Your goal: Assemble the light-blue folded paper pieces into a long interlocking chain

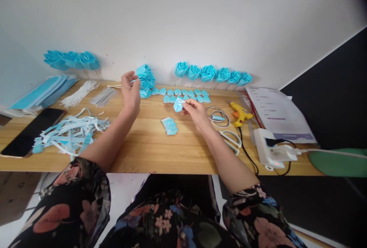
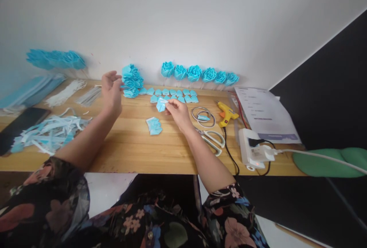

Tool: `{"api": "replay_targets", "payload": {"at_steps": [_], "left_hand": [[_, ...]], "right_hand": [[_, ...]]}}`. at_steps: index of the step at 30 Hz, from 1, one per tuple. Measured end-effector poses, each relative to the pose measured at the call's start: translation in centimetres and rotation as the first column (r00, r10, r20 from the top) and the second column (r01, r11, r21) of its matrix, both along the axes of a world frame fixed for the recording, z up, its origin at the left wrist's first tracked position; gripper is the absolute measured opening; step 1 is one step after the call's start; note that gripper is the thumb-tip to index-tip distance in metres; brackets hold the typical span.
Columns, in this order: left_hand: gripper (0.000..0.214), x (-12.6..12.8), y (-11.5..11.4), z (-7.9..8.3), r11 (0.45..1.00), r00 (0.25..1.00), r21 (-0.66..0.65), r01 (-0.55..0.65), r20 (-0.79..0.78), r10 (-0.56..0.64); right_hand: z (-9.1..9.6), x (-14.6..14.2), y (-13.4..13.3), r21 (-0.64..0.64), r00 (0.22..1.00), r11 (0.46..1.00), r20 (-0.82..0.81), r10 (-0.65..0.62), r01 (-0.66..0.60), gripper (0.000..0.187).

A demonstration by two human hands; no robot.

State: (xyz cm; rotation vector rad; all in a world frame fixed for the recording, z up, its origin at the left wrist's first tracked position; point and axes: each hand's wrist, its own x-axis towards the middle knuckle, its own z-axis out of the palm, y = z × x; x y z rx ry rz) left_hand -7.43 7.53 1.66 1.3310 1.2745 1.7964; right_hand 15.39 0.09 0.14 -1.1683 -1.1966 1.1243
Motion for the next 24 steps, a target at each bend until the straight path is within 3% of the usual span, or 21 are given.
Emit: {"api": "replay_targets", "payload": {"at_steps": [4, 7, 10, 15, 19, 24], "left_hand": [[0.023, 2.6, -2.4, -0.2, 0.968, 0.957, -0.014, 0.251, -0.147, -0.25], [0.029, 4.4, -4.3, -0.2, 0.841, 0.818, -0.186, 0.508, -0.203, -0.539], [0.034, 4.9, -5.1, -0.3, 0.707, 0.698, -0.34, 0.62, -0.173, -0.695], [0.031, 4.8, -4.9, -0.6, 0.671, 0.716, -0.391, 0.63, -0.04, -0.697], [0.028, 4.8, -4.8, -0.5, 0.684, 0.733, -0.374, 0.626, -0.016, -0.68], [0.026, 4.7, -4.7, -0.6, 0.711, 0.761, -0.364, 0.601, -0.01, -0.648]], "right_hand": [[0.0, 0.0, -0.4, 0.07, 0.996, 0.998, 0.093, -0.004, -0.003, 0.023], [0.0, 0.2, -0.5, 0.117, 0.988, 0.993, 0.155, -0.015, -0.004, 0.022], [0.0, 0.2, -0.5, 0.129, 0.986, 0.992, 0.167, -0.022, 0.001, 0.022], [-0.3, 0.2, -0.4, 0.126, 0.989, 0.992, 0.144, -0.018, -0.001, 0.021], [-0.5, 0.2, -0.4, 0.104, 0.996, 0.994, 0.085, 0.007, -0.015, 0.021], [-0.5, 0.0, -0.1, -0.029, 0.993, 0.998, -0.105, 0.056, -0.06, 0.028]]}}
